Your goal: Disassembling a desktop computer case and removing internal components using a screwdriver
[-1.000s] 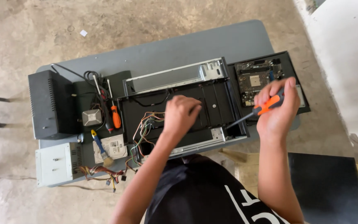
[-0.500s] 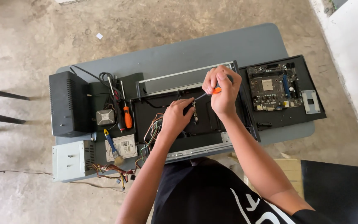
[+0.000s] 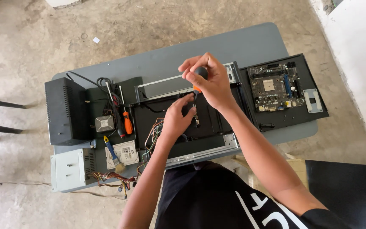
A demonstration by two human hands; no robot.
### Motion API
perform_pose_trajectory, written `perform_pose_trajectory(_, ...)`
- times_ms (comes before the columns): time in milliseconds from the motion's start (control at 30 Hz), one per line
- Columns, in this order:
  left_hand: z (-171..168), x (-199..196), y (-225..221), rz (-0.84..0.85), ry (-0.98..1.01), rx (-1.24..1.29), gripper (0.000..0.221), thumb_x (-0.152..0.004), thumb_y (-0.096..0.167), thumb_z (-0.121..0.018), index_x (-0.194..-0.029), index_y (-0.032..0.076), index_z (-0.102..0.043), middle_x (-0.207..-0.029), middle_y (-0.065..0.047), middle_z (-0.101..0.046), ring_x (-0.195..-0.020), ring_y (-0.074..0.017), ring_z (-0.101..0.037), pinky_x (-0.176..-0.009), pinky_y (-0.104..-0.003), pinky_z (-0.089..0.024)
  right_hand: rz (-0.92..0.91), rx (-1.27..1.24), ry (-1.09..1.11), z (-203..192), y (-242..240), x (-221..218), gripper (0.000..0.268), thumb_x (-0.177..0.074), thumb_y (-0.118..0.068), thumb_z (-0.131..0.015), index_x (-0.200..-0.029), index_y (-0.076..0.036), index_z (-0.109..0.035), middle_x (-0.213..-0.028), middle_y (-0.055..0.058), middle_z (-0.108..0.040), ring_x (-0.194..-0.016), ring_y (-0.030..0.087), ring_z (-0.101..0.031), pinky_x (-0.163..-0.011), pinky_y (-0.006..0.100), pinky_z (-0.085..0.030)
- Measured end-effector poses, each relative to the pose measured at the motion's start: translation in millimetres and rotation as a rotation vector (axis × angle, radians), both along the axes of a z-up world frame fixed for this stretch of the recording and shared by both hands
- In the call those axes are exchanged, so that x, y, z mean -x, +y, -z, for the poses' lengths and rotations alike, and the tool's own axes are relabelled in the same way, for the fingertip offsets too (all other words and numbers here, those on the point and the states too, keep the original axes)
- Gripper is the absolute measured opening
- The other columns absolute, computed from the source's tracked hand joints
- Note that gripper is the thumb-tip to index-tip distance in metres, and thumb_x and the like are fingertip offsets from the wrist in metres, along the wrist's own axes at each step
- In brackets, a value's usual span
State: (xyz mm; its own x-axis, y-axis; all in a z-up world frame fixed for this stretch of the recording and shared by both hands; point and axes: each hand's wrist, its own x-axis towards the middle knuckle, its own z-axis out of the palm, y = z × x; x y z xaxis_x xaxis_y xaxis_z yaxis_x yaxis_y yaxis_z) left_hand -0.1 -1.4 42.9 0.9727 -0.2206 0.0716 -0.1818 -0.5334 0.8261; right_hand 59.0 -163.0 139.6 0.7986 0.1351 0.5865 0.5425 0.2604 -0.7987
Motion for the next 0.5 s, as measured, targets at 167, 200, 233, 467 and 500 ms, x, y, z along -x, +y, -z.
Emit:
perform_pose_trajectory(167,-46.2,-14.5,2.8,0.060,-0.115,0.407,0.053,-0.095,0.017,-0.083,-0.146,0.011,-0.069,-0.128,-0.013,-0.078,-0.127,-0.0300,-0.072,-0.109,-0.048,-0.057,-0.177,0.090,0.082,-11.2,7.7,-1.6,0.039,-0.112,-0.038,-0.066,-0.098,-0.003,-0.075,-0.096,0.017,-0.077,-0.087,0.019,-0.070,-0.084,0.032,-0.055)
perform_pose_trajectory(200,-41.6,-20.1,5.1,0.059,-0.120,0.404,0.053,-0.095,0.017,-0.083,-0.146,0.011,-0.069,-0.128,-0.013,-0.078,-0.127,-0.0300,-0.072,-0.109,-0.048,-0.057,-0.179,0.088,0.077,-24.4,2.9,-0.5,0.039,-0.112,-0.038,-0.066,-0.098,-0.003,-0.075,-0.096,0.017,-0.077,-0.087,0.019,-0.070,-0.084,0.032,-0.055)
perform_pose_trajectory(233,-37.3,-25.6,7.5,0.092,-0.104,0.496,0.039,-0.099,0.013,-0.078,-0.138,0.010,-0.073,-0.120,-0.010,-0.079,-0.121,-0.0228,-0.071,-0.107,-0.046,-0.057,-0.220,0.248,0.016,-37.6,-1.9,0.7,0.035,-0.115,-0.033,-0.058,-0.099,-0.006,-0.074,-0.108,0.014,-0.074,-0.099,0.021,-0.061,-0.097,0.036,-0.047)
perform_pose_trajectory(467,-53.5,-39.5,4.7,-0.083,-0.282,0.237,0.017,-0.084,0.027,-0.097,-0.090,0.019,-0.083,-0.080,0.001,-0.083,-0.088,-0.0198,-0.083,-0.080,-0.032,-0.061,0.060,1.400,0.020,-146.5,-16.0,32.5,0.067,-0.117,-0.051,-0.047,-0.097,0.010,-0.067,-0.083,0.040,-0.070,-0.085,0.061,-0.072,-0.075,0.069,-0.056)
perform_pose_trajectory(500,-57.6,-43.2,-0.5,-0.081,-0.293,0.240,0.017,-0.084,0.027,-0.097,-0.090,0.019,-0.083,-0.080,0.001,-0.083,-0.088,-0.0198,-0.083,-0.080,-0.032,-0.061,0.069,1.402,0.011,-140.2,-13.9,24.0,0.067,-0.117,-0.051,-0.047,-0.097,0.010,-0.067,-0.083,0.040,-0.070,-0.085,0.061,-0.072,-0.075,0.069,-0.056)
